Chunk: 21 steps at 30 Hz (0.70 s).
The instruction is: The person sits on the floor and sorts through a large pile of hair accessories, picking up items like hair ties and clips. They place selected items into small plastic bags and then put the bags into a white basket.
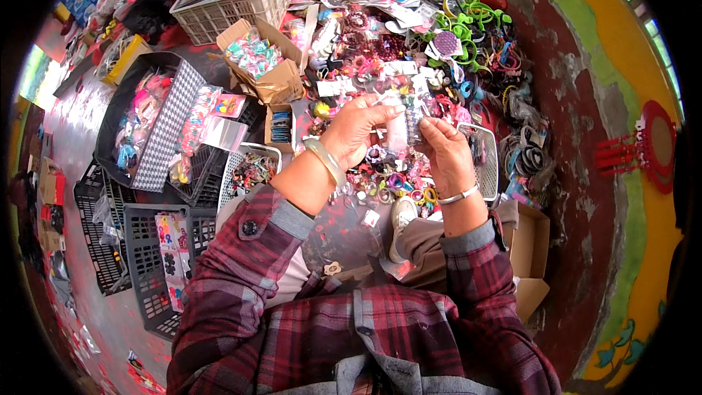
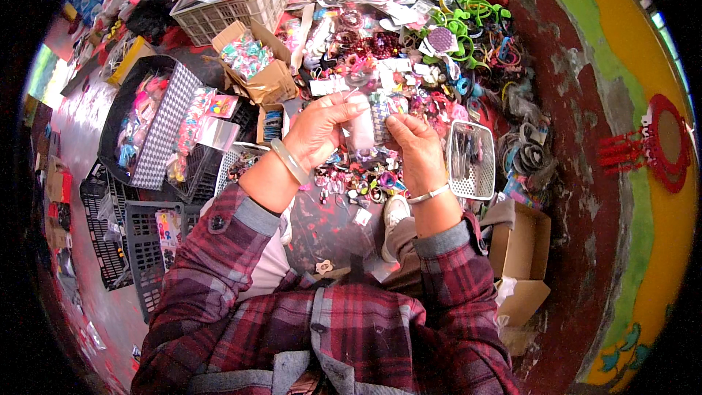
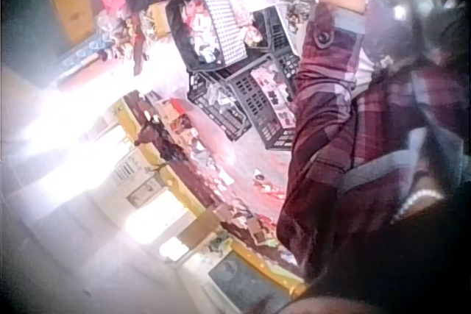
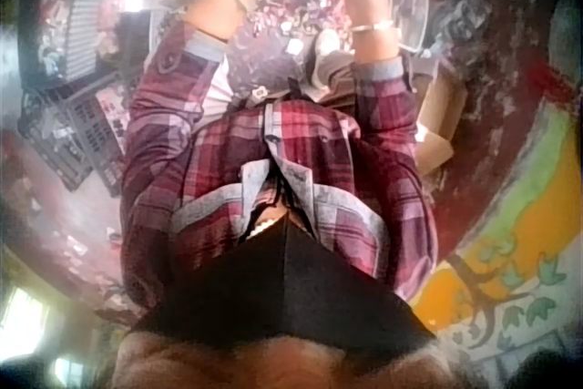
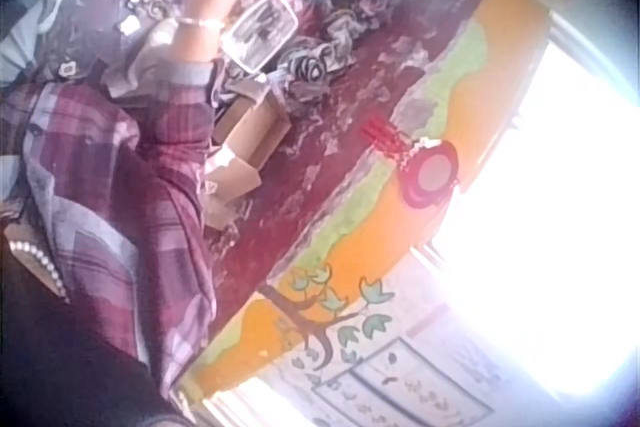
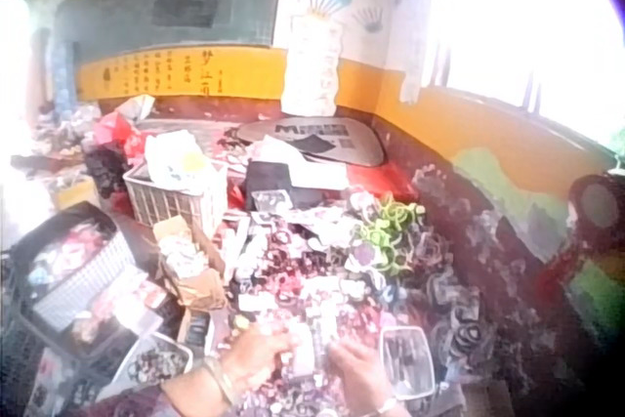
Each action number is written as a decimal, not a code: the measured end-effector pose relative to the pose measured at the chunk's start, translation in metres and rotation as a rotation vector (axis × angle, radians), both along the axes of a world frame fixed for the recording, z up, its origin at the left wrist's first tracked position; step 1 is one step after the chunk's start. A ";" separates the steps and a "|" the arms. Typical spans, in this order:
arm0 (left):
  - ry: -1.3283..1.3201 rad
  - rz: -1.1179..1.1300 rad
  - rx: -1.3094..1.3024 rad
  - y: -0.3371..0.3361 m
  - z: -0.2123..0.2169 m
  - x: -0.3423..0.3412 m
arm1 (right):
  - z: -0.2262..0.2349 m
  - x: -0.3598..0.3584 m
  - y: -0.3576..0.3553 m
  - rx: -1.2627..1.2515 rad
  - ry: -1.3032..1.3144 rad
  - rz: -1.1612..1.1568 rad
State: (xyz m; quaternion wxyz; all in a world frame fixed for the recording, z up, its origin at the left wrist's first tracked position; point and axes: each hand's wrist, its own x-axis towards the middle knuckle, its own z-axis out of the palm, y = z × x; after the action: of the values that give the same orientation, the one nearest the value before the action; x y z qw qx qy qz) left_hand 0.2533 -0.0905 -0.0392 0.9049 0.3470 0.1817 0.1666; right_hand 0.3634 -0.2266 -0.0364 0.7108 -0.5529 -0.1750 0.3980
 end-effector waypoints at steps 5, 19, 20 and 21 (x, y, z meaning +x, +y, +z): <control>0.008 0.045 -0.018 0.002 -0.002 0.000 | -0.004 -0.001 0.002 -0.027 -0.069 0.017; -0.064 -0.062 0.114 0.038 0.027 -0.021 | 0.019 0.013 -0.012 -0.103 -0.122 0.241; -0.034 -0.107 0.182 0.042 0.027 -0.024 | 0.018 0.015 -0.013 -0.099 -0.143 0.268; -0.003 -0.153 0.248 0.044 0.029 -0.026 | 0.018 0.016 -0.014 -0.095 -0.163 0.294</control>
State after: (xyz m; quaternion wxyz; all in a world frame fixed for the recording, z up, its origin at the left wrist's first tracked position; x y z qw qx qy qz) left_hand 0.2276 -0.0470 -0.0106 0.8653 0.4689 0.1315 0.1190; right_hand 0.3791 -0.2409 -0.0185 0.6015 -0.5847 -0.2918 0.4595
